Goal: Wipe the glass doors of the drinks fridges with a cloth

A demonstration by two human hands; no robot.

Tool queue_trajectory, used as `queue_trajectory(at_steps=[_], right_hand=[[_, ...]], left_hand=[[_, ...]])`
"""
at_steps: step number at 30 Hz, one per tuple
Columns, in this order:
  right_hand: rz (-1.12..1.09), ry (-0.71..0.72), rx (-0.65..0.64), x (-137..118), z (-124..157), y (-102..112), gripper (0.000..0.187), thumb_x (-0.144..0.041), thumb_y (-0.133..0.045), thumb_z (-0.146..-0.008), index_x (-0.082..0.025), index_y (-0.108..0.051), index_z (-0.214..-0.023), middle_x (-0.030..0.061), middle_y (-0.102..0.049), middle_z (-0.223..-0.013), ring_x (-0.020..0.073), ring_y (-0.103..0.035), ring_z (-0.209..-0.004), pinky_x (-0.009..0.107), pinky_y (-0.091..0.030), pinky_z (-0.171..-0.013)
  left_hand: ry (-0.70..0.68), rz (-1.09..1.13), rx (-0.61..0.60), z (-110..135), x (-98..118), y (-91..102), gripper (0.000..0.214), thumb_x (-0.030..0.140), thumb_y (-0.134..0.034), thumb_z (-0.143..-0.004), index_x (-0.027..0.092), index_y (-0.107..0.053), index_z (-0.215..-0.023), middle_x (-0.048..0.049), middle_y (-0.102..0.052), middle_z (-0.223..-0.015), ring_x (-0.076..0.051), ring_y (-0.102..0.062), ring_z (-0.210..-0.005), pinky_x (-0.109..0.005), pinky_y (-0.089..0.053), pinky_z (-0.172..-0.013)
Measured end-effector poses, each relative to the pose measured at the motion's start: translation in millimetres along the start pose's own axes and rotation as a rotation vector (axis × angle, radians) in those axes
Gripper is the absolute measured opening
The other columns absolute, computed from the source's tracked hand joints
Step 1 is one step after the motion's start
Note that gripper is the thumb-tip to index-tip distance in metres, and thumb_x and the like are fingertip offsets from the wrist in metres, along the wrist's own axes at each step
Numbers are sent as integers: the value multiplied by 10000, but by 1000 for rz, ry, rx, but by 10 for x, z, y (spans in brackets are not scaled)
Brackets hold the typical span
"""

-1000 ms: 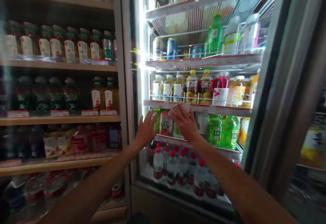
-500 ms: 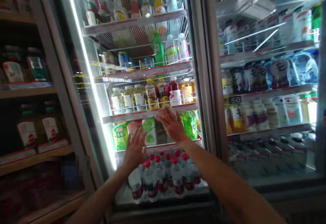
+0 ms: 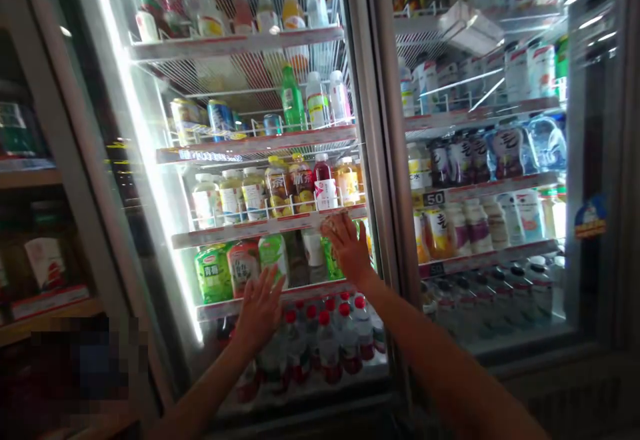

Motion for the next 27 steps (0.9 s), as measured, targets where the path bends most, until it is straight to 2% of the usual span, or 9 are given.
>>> queue_trajectory(at_steps=[2,8,10,14,16,18,23,25,27], right_hand=[[22,-16,-8,47,88,33,467,-147,-461,-841,-263,-491,-1292,67,-408,-1425,251,-212,-1388,532,-187,-1107],[59,146,-114,-122,1256,18,515,-85,-435,-804,-284,-512,-1273,21,-476,-1376,223,-188,-1397,493,-244,-1109],[68,160,-105,-43,1185,-4,511,-85,-425,-814,-290,-508,-1275,23,-492,-1362,215,-221,-1388,489,-244,-1108],[95,-33,34,284,391,54,439,-149,-429,-857,-224,-501,-1283,100,-463,-1379,245,-277,-1364,509,-259,-1080],[90,-80,40,349,188,73,426,-167,-440,-859,-212,-508,-1277,113,-432,-1401,264,-273,-1364,520,-268,-1067],[84,-44,7,276,320,84,425,-147,-438,-853,-222,-522,-1262,100,-442,-1396,263,-247,-1374,523,-256,-1072],[47,205,-97,-78,1163,65,473,-73,-435,-817,-279,-554,-1225,14,-536,-1318,212,-184,-1398,467,-167,-1135],[7,241,-105,-109,1105,41,472,-88,-448,-820,-300,-545,-1231,-4,-542,-1311,201,-205,-1391,461,-146,-1142],[-26,193,-73,-77,740,27,453,-119,-455,-835,-300,-533,-1243,12,-527,-1327,206,-242,-1379,474,-154,-1134]], left_hand=[[-2,1,3,9,50,1,511,213,-493,-792,197,-482,-1302,-102,-391,-1429,-279,-326,-1341,-510,-248,-1092],[-4,-24,52,81,79,-85,516,199,-483,-777,223,-497,-1292,-79,-428,-1409,-255,-366,-1321,-480,-183,-1124],[-9,-33,71,85,70,-109,519,203,-487,-772,228,-500,-1289,-76,-433,-1407,-255,-369,-1319,-477,-180,-1125],[3,-31,70,75,80,-95,516,213,-490,-770,226,-504,-1286,-79,-425,-1412,-256,-359,-1325,-478,-176,-1126],[13,-21,56,75,91,-68,515,213,-491,-771,222,-503,-1286,-79,-424,-1413,-257,-362,-1322,-479,-187,-1122],[23,-11,52,86,89,-41,516,218,-496,-773,216,-499,-1289,-78,-421,-1415,-259,-363,-1322,-478,-202,-1116],[32,-17,84,141,-4,-26,502,243,-506,-785,211,-499,-1286,-85,-437,-1404,-262,-370,-1317,-479,-201,-1116],[32,-25,87,144,-57,-25,506,241,-507,-784,211,-493,-1289,-88,-430,-1408,-260,-368,-1318,-476,-213,-1113],[42,-33,85,128,-103,-9,519,225,-502,-779,203,-483,-1297,-93,-415,-1418,-264,-357,-1325,-480,-239,-1101]])
Point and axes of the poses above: each hand's wrist, its own z-axis away from the middle knuckle, its own y-axis out of the back of the hand, x = y × z, the point moved 3 cm from there along -z, towards the middle knuckle
